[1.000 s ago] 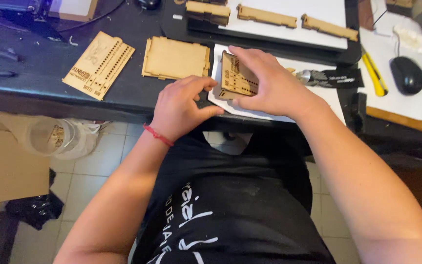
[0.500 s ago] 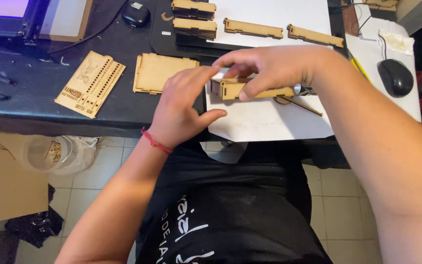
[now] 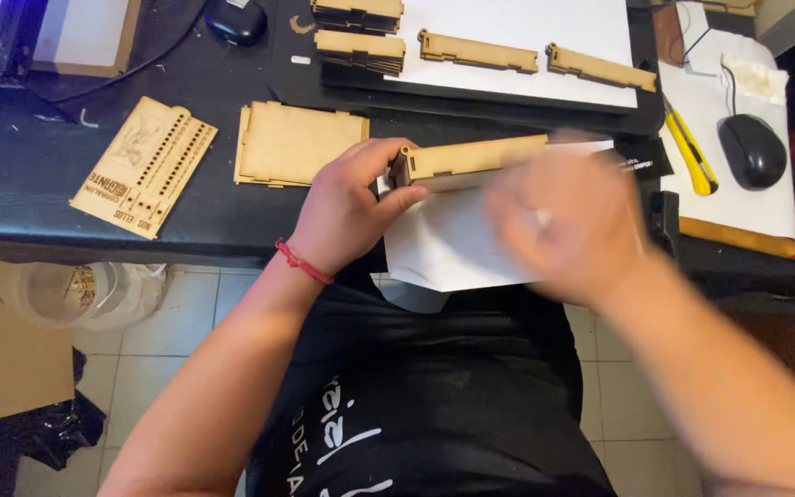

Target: Assembling a laser-cut wooden box using glue and a hammer

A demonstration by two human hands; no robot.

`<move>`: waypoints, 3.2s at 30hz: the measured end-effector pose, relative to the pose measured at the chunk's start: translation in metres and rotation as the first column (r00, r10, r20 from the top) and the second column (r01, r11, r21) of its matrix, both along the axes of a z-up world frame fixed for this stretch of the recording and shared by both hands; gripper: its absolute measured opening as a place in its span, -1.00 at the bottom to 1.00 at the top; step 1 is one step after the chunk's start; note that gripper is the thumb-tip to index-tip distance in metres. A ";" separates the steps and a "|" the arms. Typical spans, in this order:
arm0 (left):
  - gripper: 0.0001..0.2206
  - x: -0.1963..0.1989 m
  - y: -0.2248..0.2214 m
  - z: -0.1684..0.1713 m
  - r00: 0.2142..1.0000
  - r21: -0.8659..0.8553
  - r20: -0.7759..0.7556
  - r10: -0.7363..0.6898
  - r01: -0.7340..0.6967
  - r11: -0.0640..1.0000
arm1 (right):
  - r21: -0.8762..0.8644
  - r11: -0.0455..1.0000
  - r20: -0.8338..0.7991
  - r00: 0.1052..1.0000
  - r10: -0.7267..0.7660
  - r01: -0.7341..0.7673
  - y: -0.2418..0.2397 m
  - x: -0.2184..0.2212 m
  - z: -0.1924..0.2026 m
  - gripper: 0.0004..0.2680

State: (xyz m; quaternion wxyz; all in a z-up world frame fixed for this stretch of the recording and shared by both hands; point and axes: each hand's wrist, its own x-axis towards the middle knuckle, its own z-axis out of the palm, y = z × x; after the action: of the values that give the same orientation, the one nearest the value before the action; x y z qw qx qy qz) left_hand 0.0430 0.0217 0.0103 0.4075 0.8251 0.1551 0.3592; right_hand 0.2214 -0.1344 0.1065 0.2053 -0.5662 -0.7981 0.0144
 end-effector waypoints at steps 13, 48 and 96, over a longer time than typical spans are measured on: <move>-0.60 0.015 0.008 0.024 0.987 -0.375 0.143 -0.078 0.127 0.918 | 0.025 0.989 0.056 0.987 -0.147 0.146 -0.015 -0.034 -0.078 -0.48; -0.60 0.003 -0.010 0.011 0.970 -0.017 -0.237 0.056 -0.062 0.998 | -0.013 0.506 0.615 0.406 -0.676 0.862 -0.215 0.189 -0.067 -0.63; -0.60 -0.003 -0.010 0.019 0.931 -0.077 -0.364 0.030 -0.062 0.995 | -0.613 0.323 0.518 0.675 -0.524 0.721 0.015 -0.080 0.110 -0.82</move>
State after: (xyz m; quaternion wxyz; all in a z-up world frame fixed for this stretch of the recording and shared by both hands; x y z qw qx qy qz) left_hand 0.0397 0.0112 0.0289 0.3987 0.8549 0.2625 0.2032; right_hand 0.1412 -0.1195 0.2166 -0.1656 -0.8555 -0.4408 0.2152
